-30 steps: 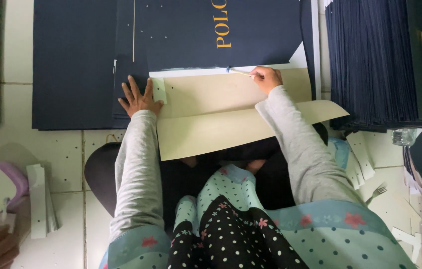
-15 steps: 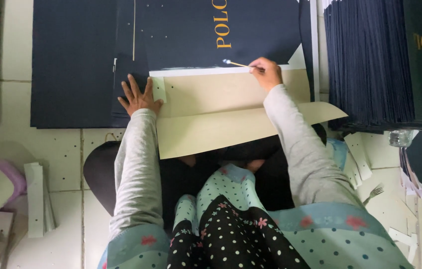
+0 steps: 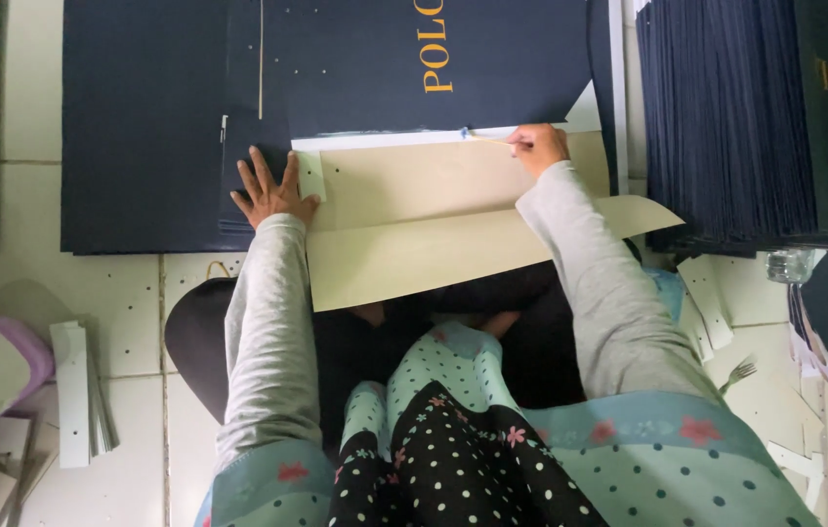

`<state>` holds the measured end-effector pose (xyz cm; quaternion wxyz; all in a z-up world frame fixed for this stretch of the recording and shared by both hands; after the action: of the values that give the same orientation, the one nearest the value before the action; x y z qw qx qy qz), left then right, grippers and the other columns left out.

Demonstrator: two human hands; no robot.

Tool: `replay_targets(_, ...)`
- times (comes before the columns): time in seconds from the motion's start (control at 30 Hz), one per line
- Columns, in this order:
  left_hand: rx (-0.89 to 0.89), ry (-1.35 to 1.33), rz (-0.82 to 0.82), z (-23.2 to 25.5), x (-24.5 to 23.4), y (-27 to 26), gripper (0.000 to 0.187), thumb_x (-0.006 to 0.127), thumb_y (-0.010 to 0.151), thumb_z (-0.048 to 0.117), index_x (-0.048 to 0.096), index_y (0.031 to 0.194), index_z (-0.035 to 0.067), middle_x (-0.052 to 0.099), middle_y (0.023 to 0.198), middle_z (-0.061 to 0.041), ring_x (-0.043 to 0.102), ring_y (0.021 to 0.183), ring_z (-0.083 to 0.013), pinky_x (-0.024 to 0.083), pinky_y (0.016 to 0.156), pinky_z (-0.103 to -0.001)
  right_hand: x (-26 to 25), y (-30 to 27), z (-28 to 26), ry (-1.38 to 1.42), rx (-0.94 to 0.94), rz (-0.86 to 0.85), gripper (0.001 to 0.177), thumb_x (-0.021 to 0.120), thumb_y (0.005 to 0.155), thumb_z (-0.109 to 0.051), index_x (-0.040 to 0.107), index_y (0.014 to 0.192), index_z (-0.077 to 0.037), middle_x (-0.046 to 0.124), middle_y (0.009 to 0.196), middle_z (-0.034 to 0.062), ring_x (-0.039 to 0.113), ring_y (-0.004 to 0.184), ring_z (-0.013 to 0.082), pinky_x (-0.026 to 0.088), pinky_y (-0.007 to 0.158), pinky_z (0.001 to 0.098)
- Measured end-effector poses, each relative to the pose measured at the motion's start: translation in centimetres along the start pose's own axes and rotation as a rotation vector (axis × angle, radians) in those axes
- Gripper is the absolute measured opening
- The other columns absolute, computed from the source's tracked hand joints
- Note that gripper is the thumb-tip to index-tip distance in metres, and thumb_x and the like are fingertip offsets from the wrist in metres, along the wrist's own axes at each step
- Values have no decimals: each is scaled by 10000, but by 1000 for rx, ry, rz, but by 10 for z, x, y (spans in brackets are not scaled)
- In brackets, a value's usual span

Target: Assembling paper bags by applying glue to templates and folding them.

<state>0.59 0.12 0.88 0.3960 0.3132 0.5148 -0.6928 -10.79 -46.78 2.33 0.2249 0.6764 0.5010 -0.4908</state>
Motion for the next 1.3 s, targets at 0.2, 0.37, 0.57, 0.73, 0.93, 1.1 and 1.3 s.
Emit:
replay_targets(0.2, 0, 9, 13, 0, 1, 1, 857, 691, 887, 516, 257, 1624, 459, -121, 1718, -35, -118, 1565, -350, 66, 1240, -670, -17, 0, 38, -79, 94, 33, 238, 641, 896, -186, 762, 959, -381, 755, 805, -82, 726, 963, 170, 568, 928, 360)
replay_targets(0.37, 15, 5, 22, -3, 3, 1, 859, 684, 889, 521, 252, 1628, 451, -121, 1718, -46, -114, 1565, -360, 76, 1237, -673, -43, -12, -12, -16, -17, 38, 250, 622, 905, -174, 770, 1014, -344, 760, 858, -30, 722, 967, 229, 562, 920, 387)
replay_targets(0.57, 7, 4, 1, -1, 0, -2, 862, 674, 897, 535, 226, 1630, 461, -149, 1712, -42, -137, 1561, -351, 65, 1240, -676, -8, -4, -60, 115, -152, -11, 215, 635, 894, -178, 777, 1025, -274, 771, 848, 11, 735, 942, 258, 565, 881, 388)
replay_targets(0.73, 9, -2, -1, -3, 2, 1, 848, 669, 912, 505, 226, 1634, 463, -135, 1718, -31, -127, 1566, -346, 65, 1241, -669, 16, 13, -15, -9, -30, -2, 250, 638, 893, -132, 776, 966, -327, 770, 819, -10, 732, 962, 268, 567, 895, 392)
replay_targets(0.93, 25, 3, -21, -4, 4, 5, 872, 656, 894, 571, 208, 1634, 465, -172, 1707, -54, -161, 1551, -369, 48, 1235, -683, -14, -1, 34, -141, 166, 98, 276, 665, 900, -201, 757, 940, -459, 760, 839, -77, 720, 962, 194, 577, 910, 337)
replay_targets(1.1, 59, 26, 134, -15, 31, 15, 834, 703, 878, 521, 328, 1617, 423, -61, 1725, -26, -7, 1572, -360, 94, 1225, -696, -65, -77, 27, 249, -42, 313, 190, 682, 923, -149, 781, 1066, -227, 761, 895, 75, 739, 893, 261, 593, 781, 410)
replay_targets(1.3, 296, -55, 212, -35, 55, 22, 642, 683, 953, 591, 514, 1542, 401, 143, 1713, 1, 238, 1529, -377, 288, 1160, -696, -149, -248, 67, 555, -27, 631, 155, 722, 1041, -127, 730, 1145, -12, 720, 943, 161, 657, 782, 202, 582, 690, 306)
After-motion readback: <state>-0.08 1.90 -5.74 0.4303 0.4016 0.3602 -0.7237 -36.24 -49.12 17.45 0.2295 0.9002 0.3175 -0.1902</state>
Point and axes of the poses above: each hand's wrist, its own y-axis towards the middle knuckle, its own x-axis out of the palm, z = x × y, the point moved 1 cm from there along y, towards the middle knuckle
